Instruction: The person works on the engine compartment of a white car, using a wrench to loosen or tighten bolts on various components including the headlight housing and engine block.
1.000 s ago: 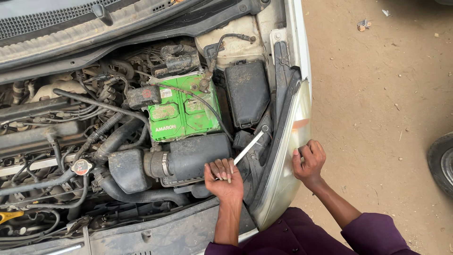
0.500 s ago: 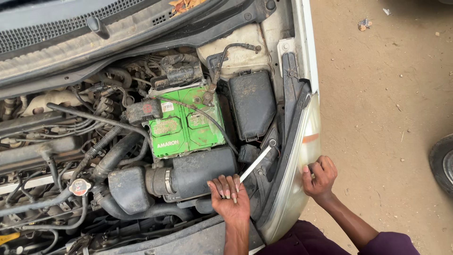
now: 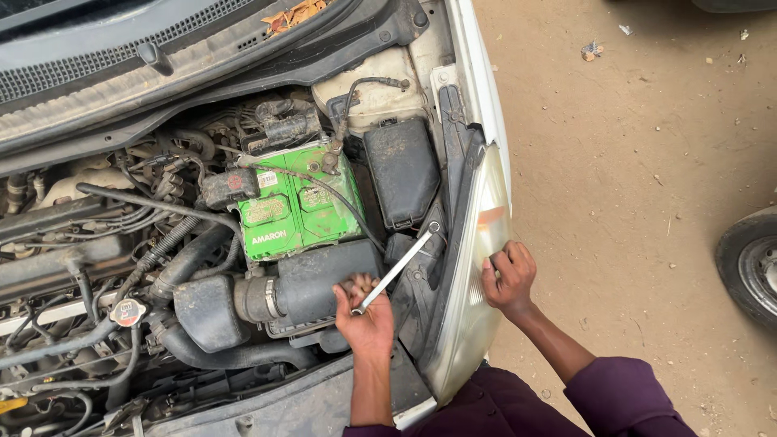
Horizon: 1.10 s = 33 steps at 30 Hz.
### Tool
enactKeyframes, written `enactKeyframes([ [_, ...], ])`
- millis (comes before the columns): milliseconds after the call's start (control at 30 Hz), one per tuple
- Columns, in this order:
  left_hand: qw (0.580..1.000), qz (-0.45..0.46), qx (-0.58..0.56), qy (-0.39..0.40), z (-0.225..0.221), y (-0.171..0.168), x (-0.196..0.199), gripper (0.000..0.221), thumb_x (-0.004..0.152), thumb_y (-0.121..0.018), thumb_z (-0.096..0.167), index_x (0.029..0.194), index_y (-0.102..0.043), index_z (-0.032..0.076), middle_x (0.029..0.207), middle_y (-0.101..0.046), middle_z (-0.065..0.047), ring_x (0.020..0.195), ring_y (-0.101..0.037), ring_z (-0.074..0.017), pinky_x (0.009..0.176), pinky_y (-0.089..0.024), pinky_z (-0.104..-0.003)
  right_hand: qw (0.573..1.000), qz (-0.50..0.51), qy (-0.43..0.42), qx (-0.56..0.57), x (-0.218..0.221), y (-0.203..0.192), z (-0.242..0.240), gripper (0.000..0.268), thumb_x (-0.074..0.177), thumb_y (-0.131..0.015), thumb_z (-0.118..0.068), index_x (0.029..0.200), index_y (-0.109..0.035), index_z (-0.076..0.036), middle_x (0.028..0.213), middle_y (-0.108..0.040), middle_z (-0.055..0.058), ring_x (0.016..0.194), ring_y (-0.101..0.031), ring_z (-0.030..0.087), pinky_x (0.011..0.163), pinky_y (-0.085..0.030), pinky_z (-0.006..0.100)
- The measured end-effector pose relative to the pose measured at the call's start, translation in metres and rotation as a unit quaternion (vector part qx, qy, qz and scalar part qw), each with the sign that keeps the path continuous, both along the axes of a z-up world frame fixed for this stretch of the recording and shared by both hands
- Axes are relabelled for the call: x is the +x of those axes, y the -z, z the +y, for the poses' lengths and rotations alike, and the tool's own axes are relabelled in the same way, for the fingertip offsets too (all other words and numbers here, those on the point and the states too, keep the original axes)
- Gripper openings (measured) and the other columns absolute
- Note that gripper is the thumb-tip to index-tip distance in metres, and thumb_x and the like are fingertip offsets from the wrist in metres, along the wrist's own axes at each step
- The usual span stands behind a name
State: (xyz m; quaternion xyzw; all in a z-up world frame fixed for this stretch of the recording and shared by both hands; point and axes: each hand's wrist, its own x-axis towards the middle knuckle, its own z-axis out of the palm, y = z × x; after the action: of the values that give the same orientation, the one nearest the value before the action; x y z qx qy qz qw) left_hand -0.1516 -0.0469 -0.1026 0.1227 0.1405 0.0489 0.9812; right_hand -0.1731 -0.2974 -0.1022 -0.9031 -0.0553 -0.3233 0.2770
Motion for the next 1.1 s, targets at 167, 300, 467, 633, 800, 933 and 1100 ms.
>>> enactKeyframes([
  [167,0.946,0.134,0.253,0.153,0.027,-0.003,-0.008,0.038,0.104,-0.050,0.034,0.101,-0.067,0.000,0.116,-0.074,-0.002,0.104,-0.063,-0.0157,0.085,-0.047,-0.032,1.000,0.001,0.003,0.010,0.000,-0.001,0.001,0.020,0.083,-0.065,-0.008,0.073,-0.049,-0.002,0.073,-0.040,0.015,0.068,-0.044,0.033,0.061,-0.035,0.046],
  [300,0.866,0.125,0.399,0.273,0.041,-0.009,-0.008,0.029,0.100,-0.060,0.024,0.116,-0.073,0.002,0.091,-0.074,-0.006,0.072,-0.061,-0.0157,0.068,-0.047,-0.029,1.000,-0.014,0.000,0.013,-0.004,-0.003,0.002,0.020,0.083,-0.064,-0.008,0.073,-0.048,-0.002,0.075,-0.041,0.015,0.068,-0.045,0.033,0.061,-0.035,0.046],
  [467,0.531,0.120,0.736,0.402,0.050,-0.037,0.008,0.029,0.098,-0.061,0.028,0.112,-0.076,0.008,0.076,-0.074,-0.012,0.065,-0.071,-0.0266,0.062,-0.052,-0.041,1.000,-0.023,-0.002,0.015,-0.001,0.001,-0.002,0.022,0.084,-0.065,-0.008,0.073,-0.047,-0.001,0.074,-0.040,0.014,0.066,-0.044,0.032,0.059,-0.034,0.046],
  [633,0.387,0.031,0.870,0.305,0.022,-0.046,0.014,0.033,0.097,-0.062,0.042,0.102,-0.072,0.011,0.088,-0.073,-0.023,0.090,-0.065,-0.0481,0.077,-0.048,-0.058,0.999,-0.024,-0.004,0.025,0.000,0.001,-0.003,0.021,0.082,-0.065,-0.008,0.073,-0.047,-0.002,0.074,-0.041,0.014,0.067,-0.045,0.032,0.060,-0.035,0.046],
  [800,0.372,0.078,0.887,0.261,0.004,-0.051,-0.017,0.032,0.099,-0.057,0.040,0.095,-0.070,0.012,0.088,-0.072,-0.022,0.089,-0.066,-0.0490,0.076,-0.048,-0.060,0.999,-0.027,-0.009,0.030,-0.002,0.000,-0.002,0.020,0.082,-0.066,-0.007,0.073,-0.048,-0.002,0.074,-0.041,0.014,0.067,-0.045,0.032,0.060,-0.035,0.046],
  [933,0.402,0.092,0.885,0.214,0.005,-0.077,-0.012,0.031,0.100,-0.057,0.039,0.094,-0.069,0.010,0.082,-0.071,-0.024,0.084,-0.065,-0.0503,0.073,-0.048,-0.060,0.999,-0.028,-0.003,0.032,-0.001,-0.003,-0.004,0.018,0.080,-0.065,-0.007,0.072,-0.049,-0.002,0.072,-0.041,0.013,0.064,-0.044,0.032,0.057,-0.034,0.046],
  [1100,0.381,-0.020,0.915,0.131,-0.006,-0.123,0.066,0.031,0.099,-0.058,0.038,0.093,-0.071,0.010,0.076,-0.070,-0.023,0.076,-0.067,-0.0478,0.066,-0.049,-0.058,0.999,-0.035,-0.012,0.037,0.000,-0.005,-0.003,0.020,0.080,-0.066,-0.007,0.071,-0.048,-0.002,0.071,-0.040,0.013,0.063,-0.044,0.031,0.056,-0.034,0.045],
])
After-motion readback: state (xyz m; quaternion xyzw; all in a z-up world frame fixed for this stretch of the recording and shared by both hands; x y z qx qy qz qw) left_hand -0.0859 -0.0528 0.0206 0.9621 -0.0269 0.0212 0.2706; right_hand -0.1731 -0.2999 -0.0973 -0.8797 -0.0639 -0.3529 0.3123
